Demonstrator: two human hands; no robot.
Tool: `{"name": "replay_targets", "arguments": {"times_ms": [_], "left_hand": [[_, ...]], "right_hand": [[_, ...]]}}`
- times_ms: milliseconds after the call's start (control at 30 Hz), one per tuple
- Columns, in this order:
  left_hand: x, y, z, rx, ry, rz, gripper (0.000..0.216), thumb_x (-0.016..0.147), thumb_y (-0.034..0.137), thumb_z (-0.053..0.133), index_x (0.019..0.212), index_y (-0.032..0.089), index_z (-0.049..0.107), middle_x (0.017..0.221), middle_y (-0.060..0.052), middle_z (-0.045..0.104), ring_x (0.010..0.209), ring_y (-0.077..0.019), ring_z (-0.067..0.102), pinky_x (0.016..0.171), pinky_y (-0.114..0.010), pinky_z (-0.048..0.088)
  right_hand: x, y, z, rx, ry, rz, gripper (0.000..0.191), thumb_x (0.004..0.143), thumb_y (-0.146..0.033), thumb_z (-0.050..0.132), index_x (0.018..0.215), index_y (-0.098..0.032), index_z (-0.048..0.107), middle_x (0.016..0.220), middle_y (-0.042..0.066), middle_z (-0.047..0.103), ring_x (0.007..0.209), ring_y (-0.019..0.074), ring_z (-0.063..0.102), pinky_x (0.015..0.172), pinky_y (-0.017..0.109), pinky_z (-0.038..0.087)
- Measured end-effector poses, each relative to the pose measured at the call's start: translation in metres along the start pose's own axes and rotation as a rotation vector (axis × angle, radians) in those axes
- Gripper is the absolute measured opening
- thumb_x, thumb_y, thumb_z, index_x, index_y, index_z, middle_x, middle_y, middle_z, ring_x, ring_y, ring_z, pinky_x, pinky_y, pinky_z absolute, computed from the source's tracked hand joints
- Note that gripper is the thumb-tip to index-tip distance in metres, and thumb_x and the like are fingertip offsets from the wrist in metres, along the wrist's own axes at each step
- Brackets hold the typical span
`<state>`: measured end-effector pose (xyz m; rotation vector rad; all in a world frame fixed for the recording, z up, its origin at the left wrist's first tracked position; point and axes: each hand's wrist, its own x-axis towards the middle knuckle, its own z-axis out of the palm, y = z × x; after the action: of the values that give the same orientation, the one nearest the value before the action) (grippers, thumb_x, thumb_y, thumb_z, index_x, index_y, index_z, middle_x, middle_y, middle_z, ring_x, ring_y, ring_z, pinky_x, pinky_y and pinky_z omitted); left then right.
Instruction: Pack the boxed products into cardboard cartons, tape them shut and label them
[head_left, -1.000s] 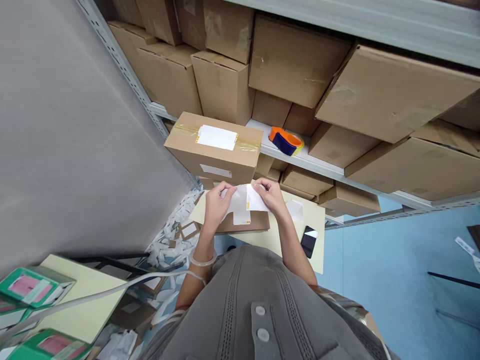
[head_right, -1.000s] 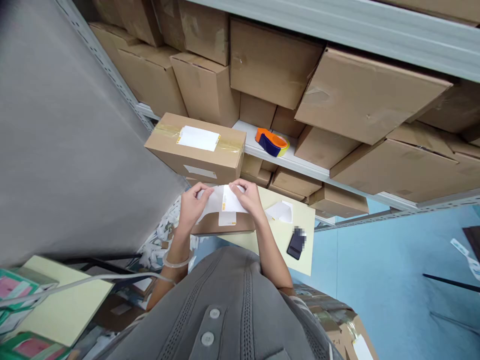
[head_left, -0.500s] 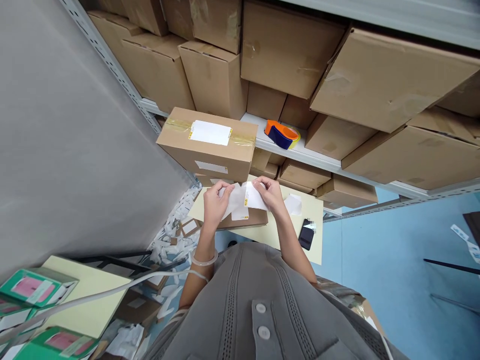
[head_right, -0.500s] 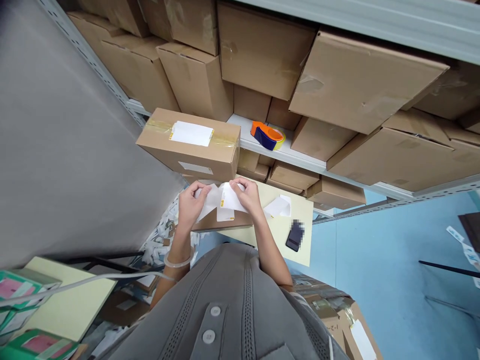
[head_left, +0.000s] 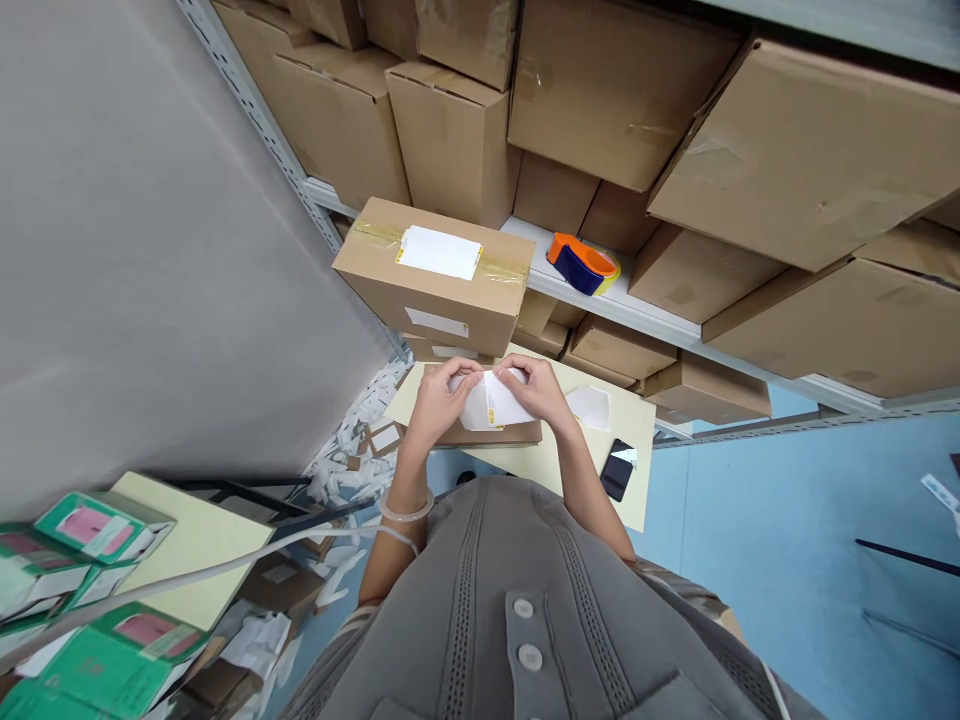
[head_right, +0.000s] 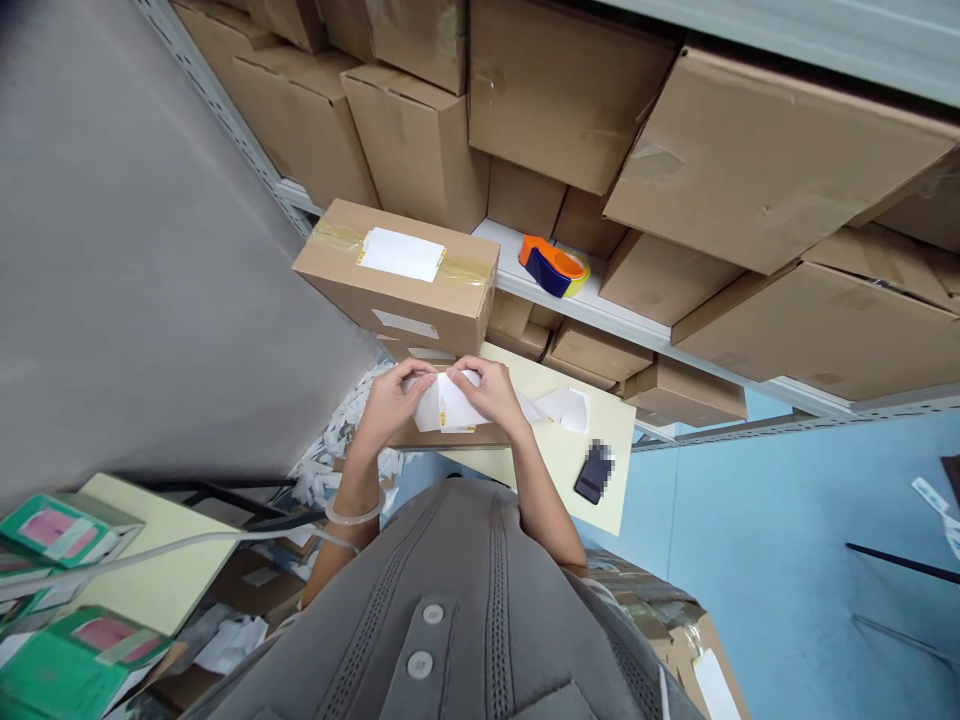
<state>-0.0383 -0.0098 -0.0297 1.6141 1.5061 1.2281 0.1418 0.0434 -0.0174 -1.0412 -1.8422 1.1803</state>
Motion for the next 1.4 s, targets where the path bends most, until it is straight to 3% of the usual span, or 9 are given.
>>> {"name": "replay_targets", "arguments": {"times_ms": [333, 567, 933, 1267, 1400], "left_hand": [[0.000, 0.001, 0.003, -0.001, 0.024, 0.002, 0.015, 0.091, 0.033, 0.056, 0.085, 0.020, 0.062, 0.085, 0.000, 0.068, 0.082, -0.0157, 0.060, 0.079, -0.027, 0.044], [-0.001, -0.002, 0.004, -0.057, 0.126, -0.054, 0.017, 0.089, 0.036, 0.057, 0.084, 0.021, 0.061, 0.075, 0.001, 0.061, 0.068, -0.0134, 0.052, 0.066, -0.025, 0.040], [-0.003, -0.007, 0.001, -0.114, 0.215, -0.119, 0.019, 0.087, 0.039, 0.056, 0.084, 0.021, 0.060, 0.073, 0.001, 0.058, 0.063, -0.0121, 0.049, 0.060, -0.024, 0.038], [-0.005, -0.024, -0.014, -0.119, 0.325, -0.149, 0.018, 0.085, 0.038, 0.057, 0.083, 0.020, 0.060, 0.072, 0.001, 0.057, 0.061, -0.0114, 0.048, 0.058, -0.023, 0.038], [-0.009, -0.036, -0.030, -0.081, 0.419, -0.181, 0.018, 0.084, 0.038, 0.056, 0.084, 0.020, 0.060, 0.072, 0.001, 0.058, 0.061, -0.0114, 0.049, 0.057, -0.022, 0.039]], "right_hand": [[-0.002, -0.001, 0.003, 0.020, 0.026, -0.001, 0.028, 0.084, -0.045, 0.061, 0.077, -0.019, 0.067, 0.076, 0.001, 0.067, 0.073, 0.0165, 0.059, 0.068, 0.027, 0.043], [-0.004, -0.002, -0.001, 0.078, 0.201, 0.071, 0.032, 0.083, -0.050, 0.061, 0.074, -0.019, 0.064, 0.075, 0.001, 0.065, 0.072, 0.0166, 0.057, 0.069, 0.027, 0.044], [-0.005, -0.001, -0.009, 0.095, 0.282, 0.085, 0.036, 0.079, -0.056, 0.061, 0.072, -0.020, 0.061, 0.069, 0.001, 0.060, 0.069, 0.0161, 0.053, 0.067, 0.028, 0.042], [-0.007, 0.013, -0.023, 0.109, 0.378, 0.113, 0.036, 0.077, -0.055, 0.065, 0.073, -0.019, 0.064, 0.068, 0.000, 0.059, 0.067, 0.0150, 0.050, 0.063, 0.027, 0.040], [-0.009, 0.021, -0.032, 0.112, 0.415, 0.142, 0.036, 0.076, -0.055, 0.066, 0.074, -0.019, 0.065, 0.068, 0.000, 0.060, 0.066, 0.0150, 0.051, 0.063, 0.027, 0.040]]}}
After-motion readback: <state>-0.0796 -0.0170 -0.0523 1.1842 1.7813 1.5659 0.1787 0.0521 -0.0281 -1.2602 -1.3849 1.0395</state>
